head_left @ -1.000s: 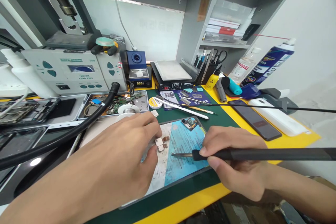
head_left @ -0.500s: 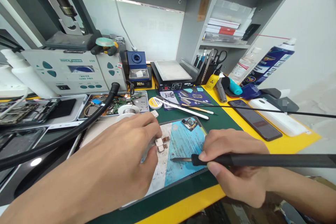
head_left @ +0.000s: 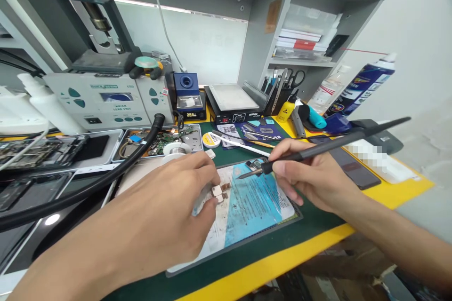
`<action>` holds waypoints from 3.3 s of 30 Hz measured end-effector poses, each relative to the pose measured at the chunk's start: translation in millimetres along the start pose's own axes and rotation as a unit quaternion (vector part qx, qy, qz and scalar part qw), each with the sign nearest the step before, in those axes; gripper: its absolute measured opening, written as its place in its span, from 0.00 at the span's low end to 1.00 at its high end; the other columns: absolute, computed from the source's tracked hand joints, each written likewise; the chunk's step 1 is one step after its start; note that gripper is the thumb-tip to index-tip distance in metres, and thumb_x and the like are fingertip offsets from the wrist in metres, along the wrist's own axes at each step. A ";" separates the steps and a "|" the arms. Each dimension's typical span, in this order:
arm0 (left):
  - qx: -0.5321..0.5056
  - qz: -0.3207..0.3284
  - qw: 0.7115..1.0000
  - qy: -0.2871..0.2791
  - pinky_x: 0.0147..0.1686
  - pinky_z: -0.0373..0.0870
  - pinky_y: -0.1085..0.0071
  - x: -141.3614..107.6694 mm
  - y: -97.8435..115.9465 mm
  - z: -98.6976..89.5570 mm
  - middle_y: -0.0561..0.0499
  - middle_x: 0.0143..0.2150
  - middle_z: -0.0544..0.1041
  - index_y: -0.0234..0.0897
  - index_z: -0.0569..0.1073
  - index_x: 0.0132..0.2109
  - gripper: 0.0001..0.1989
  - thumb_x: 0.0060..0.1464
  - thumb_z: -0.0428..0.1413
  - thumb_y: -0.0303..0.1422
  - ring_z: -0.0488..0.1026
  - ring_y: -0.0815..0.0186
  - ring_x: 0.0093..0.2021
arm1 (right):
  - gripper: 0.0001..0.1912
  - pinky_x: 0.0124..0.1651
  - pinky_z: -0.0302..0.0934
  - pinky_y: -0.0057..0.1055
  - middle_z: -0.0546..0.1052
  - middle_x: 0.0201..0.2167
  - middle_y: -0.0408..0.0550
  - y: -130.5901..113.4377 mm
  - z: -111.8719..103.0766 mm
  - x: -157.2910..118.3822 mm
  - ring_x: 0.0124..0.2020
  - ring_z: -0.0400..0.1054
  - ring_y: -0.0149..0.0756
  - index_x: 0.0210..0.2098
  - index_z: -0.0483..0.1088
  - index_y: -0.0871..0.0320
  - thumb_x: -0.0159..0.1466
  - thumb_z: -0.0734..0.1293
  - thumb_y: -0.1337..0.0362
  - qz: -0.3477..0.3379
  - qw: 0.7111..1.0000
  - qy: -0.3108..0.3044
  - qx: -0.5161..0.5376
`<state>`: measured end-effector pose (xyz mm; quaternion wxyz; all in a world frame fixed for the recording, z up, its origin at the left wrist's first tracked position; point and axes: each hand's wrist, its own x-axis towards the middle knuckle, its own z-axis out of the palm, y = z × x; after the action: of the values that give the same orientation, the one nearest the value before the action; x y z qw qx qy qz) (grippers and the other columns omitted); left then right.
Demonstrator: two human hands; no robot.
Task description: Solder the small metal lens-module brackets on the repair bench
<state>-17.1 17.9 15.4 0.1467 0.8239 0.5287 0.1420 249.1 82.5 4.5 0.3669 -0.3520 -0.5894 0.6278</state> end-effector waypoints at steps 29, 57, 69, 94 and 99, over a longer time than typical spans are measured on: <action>0.016 -0.002 0.999 0.035 0.51 0.76 0.50 4.6 -9.8 9.1 0.48 0.51 0.79 0.46 0.79 0.46 0.15 0.65 0.49 0.42 0.78 0.54 0.48 | 0.11 0.10 0.57 0.16 0.70 0.13 0.35 -12.1 16.3 33.2 0.09 0.61 0.24 0.30 0.70 0.59 0.68 0.70 0.63 0.108 0.981 -0.148 -0.068; 0.037 -0.015 0.999 0.023 0.47 0.78 0.43 5.1 -7.4 7.7 0.46 0.50 0.80 0.44 0.80 0.45 0.19 0.62 0.47 0.43 0.78 0.52 0.46 | 0.12 0.11 0.54 0.16 0.70 0.11 0.34 -14.7 22.2 31.1 0.08 0.59 0.24 0.29 0.67 0.57 0.65 0.73 0.63 0.099 0.979 -0.142 -0.104; 0.039 0.001 0.999 0.026 0.49 0.78 0.45 6.7 -6.6 7.2 0.46 0.49 0.80 0.45 0.80 0.45 0.17 0.63 0.48 0.43 0.79 0.51 0.46 | 0.11 0.09 0.55 0.17 0.70 0.11 0.34 -13.1 21.8 31.3 0.09 0.59 0.26 0.29 0.69 0.57 0.63 0.74 0.65 0.098 0.985 -0.124 -0.073; 0.041 -0.013 0.999 0.019 0.50 0.78 0.43 7.1 -5.0 5.5 0.44 0.50 0.81 0.44 0.81 0.44 0.19 0.62 0.47 0.43 0.79 0.48 0.48 | 0.12 0.08 0.57 0.19 0.70 0.12 0.34 -11.4 21.3 31.7 0.08 0.59 0.26 0.28 0.68 0.57 0.62 0.75 0.63 0.100 0.987 -0.112 -0.062; 0.037 -0.011 0.999 0.021 0.49 0.78 0.44 6.9 -6.1 6.2 0.44 0.50 0.81 0.44 0.81 0.46 0.19 0.62 0.47 0.44 0.79 0.49 0.48 | 0.12 0.08 0.59 0.20 0.70 0.14 0.34 -8.8 19.6 33.4 0.09 0.61 0.27 0.29 0.69 0.57 0.62 0.75 0.62 0.098 0.988 -0.111 -0.054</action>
<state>-16.9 26.1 7.9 0.1061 0.8197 0.5457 0.1380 216.3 102.6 14.1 0.2165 -0.3551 -0.6221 0.6633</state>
